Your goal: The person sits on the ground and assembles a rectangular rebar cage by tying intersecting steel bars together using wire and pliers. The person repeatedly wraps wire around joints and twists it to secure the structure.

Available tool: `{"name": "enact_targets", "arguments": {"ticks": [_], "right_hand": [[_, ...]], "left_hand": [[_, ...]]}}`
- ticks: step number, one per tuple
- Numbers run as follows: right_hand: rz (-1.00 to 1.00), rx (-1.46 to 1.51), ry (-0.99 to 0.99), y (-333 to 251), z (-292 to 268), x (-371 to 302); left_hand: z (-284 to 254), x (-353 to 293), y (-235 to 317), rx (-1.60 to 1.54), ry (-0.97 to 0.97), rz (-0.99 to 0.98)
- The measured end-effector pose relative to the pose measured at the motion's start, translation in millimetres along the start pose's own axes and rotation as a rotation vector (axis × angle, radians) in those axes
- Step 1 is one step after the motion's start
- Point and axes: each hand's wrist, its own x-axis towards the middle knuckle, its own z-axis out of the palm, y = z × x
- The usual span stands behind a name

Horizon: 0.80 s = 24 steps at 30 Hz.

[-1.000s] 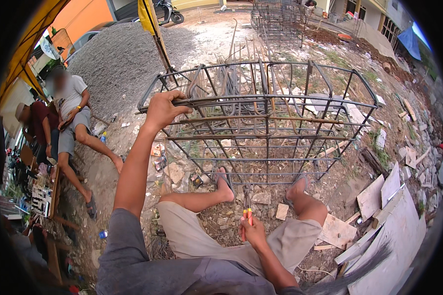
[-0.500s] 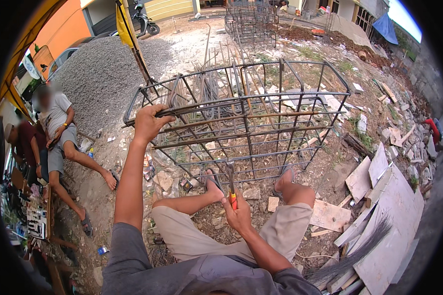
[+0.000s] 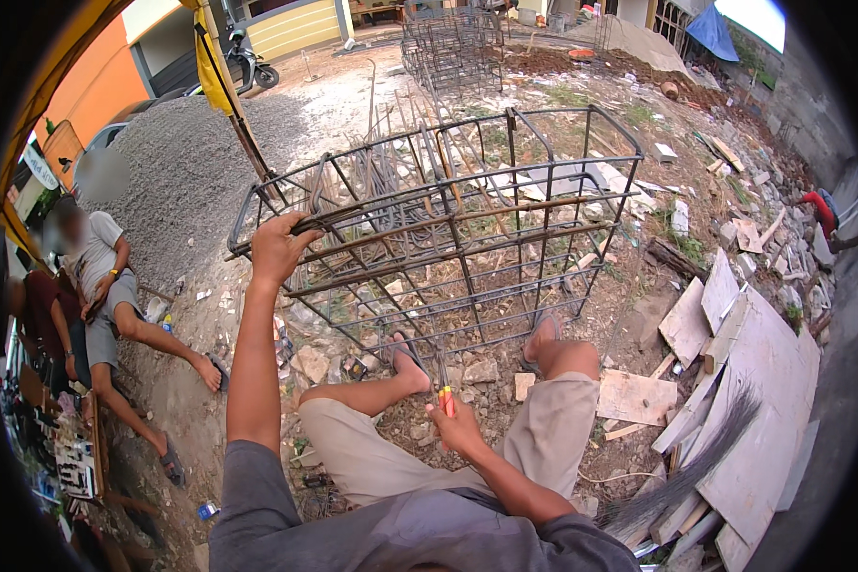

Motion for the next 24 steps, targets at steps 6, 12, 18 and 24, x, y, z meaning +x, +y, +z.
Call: {"name": "enact_targets", "arguments": {"ticks": [6,12,18,24], "right_hand": [[0.072,0.026,-0.098,8.2,-7.0,-26.9],[0.042,0.035,-0.113,37.8,-11.9,-24.8],[0.066,0.098,-0.115,-2.6,-13.5,-34.3],[0.017,0.066,-0.138,-29.8,-24.9,-31.5]], "left_hand": [[1.8,0.4,0.5,-0.029,-0.006,0.009],[12.6,-0.7,-6.5,0.009,0.096,0.116],[11.8,-0.7,-7.1,0.086,0.060,0.100],[18.9,-1.5,-5.9,0.212,0.056,0.134]]}}
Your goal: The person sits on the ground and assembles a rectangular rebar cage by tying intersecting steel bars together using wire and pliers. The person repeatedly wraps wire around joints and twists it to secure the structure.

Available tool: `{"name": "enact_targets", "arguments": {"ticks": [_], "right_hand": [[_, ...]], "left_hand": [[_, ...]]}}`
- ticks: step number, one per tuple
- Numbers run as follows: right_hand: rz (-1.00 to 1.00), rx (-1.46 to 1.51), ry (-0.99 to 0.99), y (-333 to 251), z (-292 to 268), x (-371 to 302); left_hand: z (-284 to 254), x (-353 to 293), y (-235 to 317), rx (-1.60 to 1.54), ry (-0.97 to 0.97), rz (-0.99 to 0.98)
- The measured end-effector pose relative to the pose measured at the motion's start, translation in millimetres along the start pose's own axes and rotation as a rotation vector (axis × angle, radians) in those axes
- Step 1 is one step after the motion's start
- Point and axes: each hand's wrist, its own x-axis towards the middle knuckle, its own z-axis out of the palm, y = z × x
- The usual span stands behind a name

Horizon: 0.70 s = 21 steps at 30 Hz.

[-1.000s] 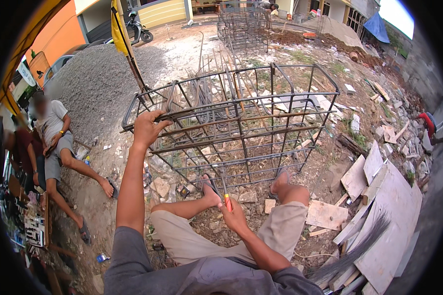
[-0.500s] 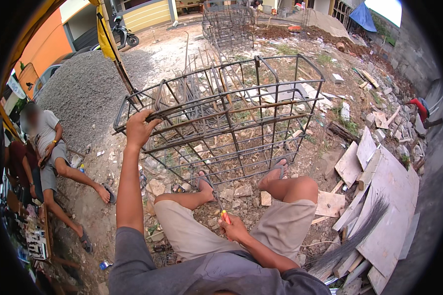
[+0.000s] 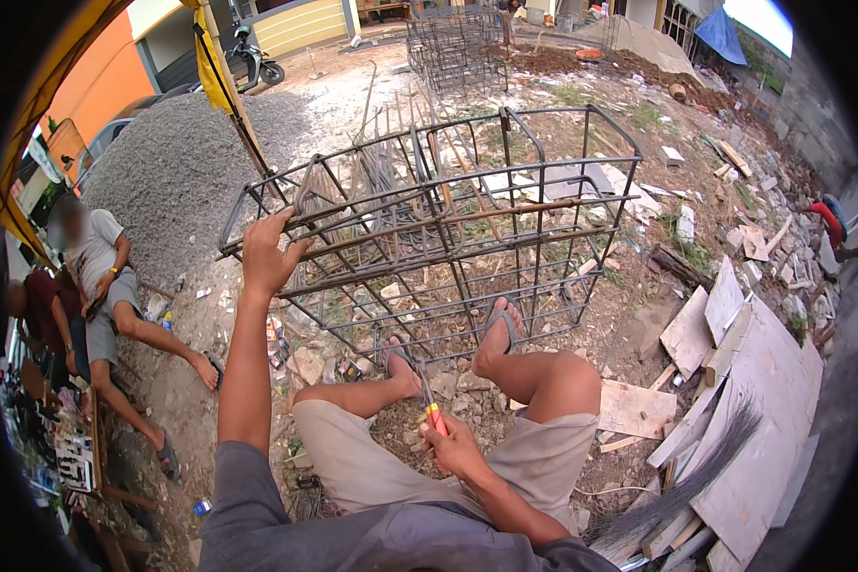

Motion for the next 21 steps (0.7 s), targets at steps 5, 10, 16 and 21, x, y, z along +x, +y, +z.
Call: {"name": "enact_targets", "arguments": {"ticks": [5,10,16,21], "right_hand": [[-0.086,-0.106,-0.011,-17.3,-11.8,7.7],[-0.556,-0.492,0.411,-48.6,-3.8,12.9],[-0.779,-0.578,0.341,-48.3,-18.8,32.5],[-0.280,0.098,0.345,-29.6,-5.0,14.8]], "left_hand": [[5.9,-13.5,49.6,0.104,0.285,-0.021],[49.6,-110.3,144.6,-0.865,-0.072,-0.330],[112.4,-169.5,209.4,-1.997,-0.446,-1.123],[100.0,-145.5,206.9,-1.874,-0.179,-1.166]]}}
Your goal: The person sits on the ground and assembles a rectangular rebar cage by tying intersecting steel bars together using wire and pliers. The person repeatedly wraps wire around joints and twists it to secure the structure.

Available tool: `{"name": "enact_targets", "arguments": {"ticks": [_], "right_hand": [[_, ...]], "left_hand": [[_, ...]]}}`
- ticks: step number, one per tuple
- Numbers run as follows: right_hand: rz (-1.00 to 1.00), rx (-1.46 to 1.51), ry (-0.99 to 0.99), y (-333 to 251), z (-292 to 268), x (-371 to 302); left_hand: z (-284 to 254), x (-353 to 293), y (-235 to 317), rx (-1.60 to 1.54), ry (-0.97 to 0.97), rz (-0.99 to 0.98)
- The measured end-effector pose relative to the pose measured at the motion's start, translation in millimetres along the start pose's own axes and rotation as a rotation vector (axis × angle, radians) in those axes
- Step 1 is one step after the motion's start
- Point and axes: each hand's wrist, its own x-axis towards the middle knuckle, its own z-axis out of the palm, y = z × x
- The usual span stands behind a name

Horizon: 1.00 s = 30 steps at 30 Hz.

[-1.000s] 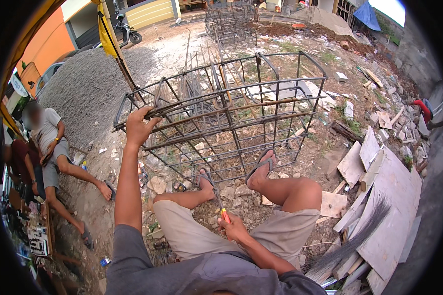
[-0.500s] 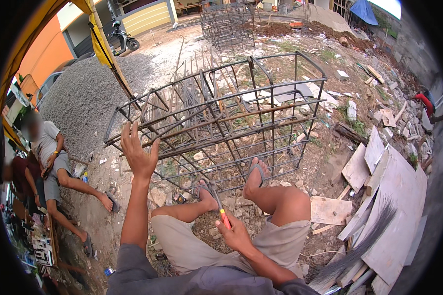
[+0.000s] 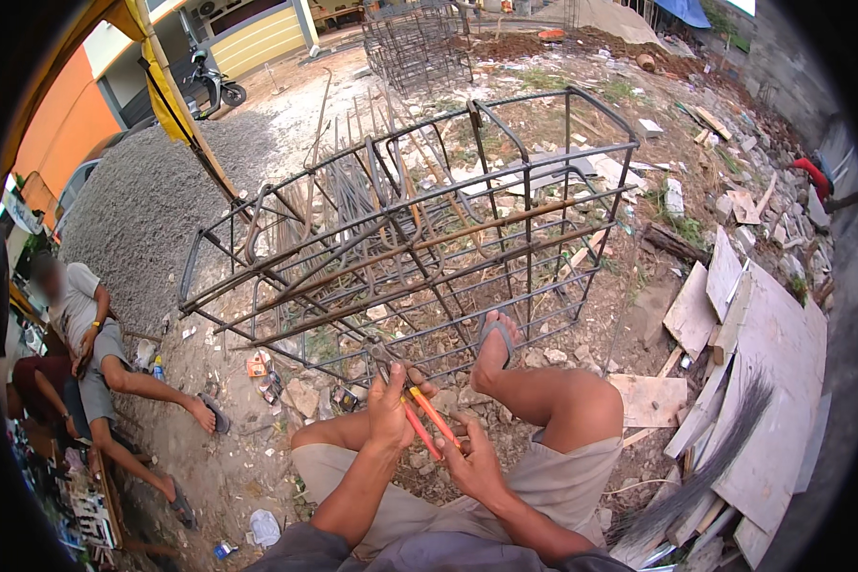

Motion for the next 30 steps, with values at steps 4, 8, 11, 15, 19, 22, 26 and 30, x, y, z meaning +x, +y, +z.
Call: {"name": "enact_targets", "arguments": {"ticks": [4,8,11,15,19,22,26,30], "right_hand": [[-0.193,-0.339,-0.078,1.0,-13.3,3.2],[-0.172,-0.151,-0.041,-12.6,-7.0,21.5],[0.012,-0.107,-0.352,19.1,0.4,15.1],[0.463,0.485,-0.932,10.8,0.7,-19.0],[0.393,0.940,-0.806,-24.2,-41.1,-5.4],[0.203,0.228,-0.533,-20.6,-74.2,5.1],[0.066,-0.333,-0.669,-15.2,-64.8,4.0],[0.189,-0.057,-0.544,-51.4,-14.0,37.6]], "left_hand": [[-15.8,12.8,18.2,-0.032,0.030,0.095],[-27.9,-0.5,46.7,-0.236,-0.174,-0.146],[-26.5,-6.3,53.6,-0.530,-0.289,-0.118],[-37.2,15.3,36.0,0.000,-0.230,0.200],[-59.5,9.8,35.8,0.466,-0.082,0.162],[-74.0,6.7,32.7,0.007,-0.045,-0.017],[-64.8,2.9,37.3,0.176,-0.089,0.028],[-58.1,-5.1,45.0,0.574,-0.113,0.119]]}}
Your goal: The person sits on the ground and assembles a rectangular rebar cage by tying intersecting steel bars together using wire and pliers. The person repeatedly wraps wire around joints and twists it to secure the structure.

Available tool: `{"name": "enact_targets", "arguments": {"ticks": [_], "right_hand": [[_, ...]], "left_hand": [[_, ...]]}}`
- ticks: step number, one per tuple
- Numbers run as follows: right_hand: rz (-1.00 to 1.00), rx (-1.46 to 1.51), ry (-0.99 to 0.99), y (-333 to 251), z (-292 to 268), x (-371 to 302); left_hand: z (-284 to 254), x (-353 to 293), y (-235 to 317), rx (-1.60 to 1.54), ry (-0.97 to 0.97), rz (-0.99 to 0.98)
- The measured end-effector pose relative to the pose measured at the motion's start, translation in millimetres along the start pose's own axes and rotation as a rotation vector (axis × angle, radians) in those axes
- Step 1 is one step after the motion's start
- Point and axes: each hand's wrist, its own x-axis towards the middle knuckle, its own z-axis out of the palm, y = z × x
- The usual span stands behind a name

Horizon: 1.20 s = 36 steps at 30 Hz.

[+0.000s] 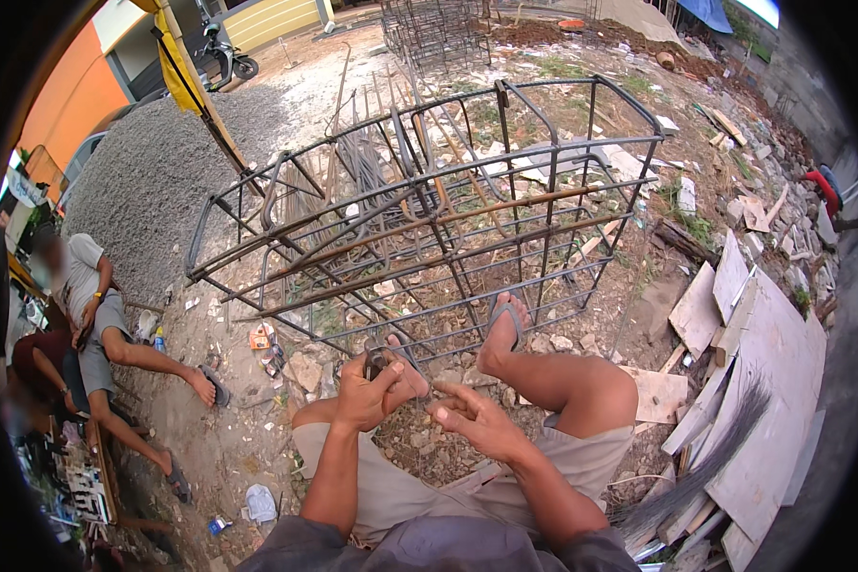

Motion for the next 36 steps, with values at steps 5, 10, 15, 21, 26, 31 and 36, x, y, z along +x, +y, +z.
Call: {"name": "enact_targets", "arguments": {"ticks": [5,10,15,21,26,31,36], "right_hand": [[-0.067,-0.060,0.111,-16.4,33.9,47.3],[-0.319,-0.390,0.619,29.6,16.3,97.3],[-0.362,-0.638,0.867,39.8,-17.4,109.6],[-0.366,-0.193,0.826,24.9,-78.5,85.8],[-0.462,-0.116,0.609,-11.6,-3.6,96.7],[-0.374,0.364,0.471,-21.7,0.1,117.9],[-0.198,0.648,0.288,-22.5,4.1,107.1]], "left_hand": [[7.9,-3.0,29.1,0.098,-0.017,-0.058],[2.3,-9.5,6.0,-0.237,-0.186,-0.320],[4.6,-20.7,-77.9,-0.588,-0.519,-0.540],[11.4,-29.8,-108.7,-1.131,-0.346,-0.250],[32.9,-23.6,-164.7,-0.338,-0.286,-0.605],[-6.4,6.7,-77.1,0.447,0.249,0.174],[-70.0,60.8,164.8,1.444,0.790,1.090]]}}
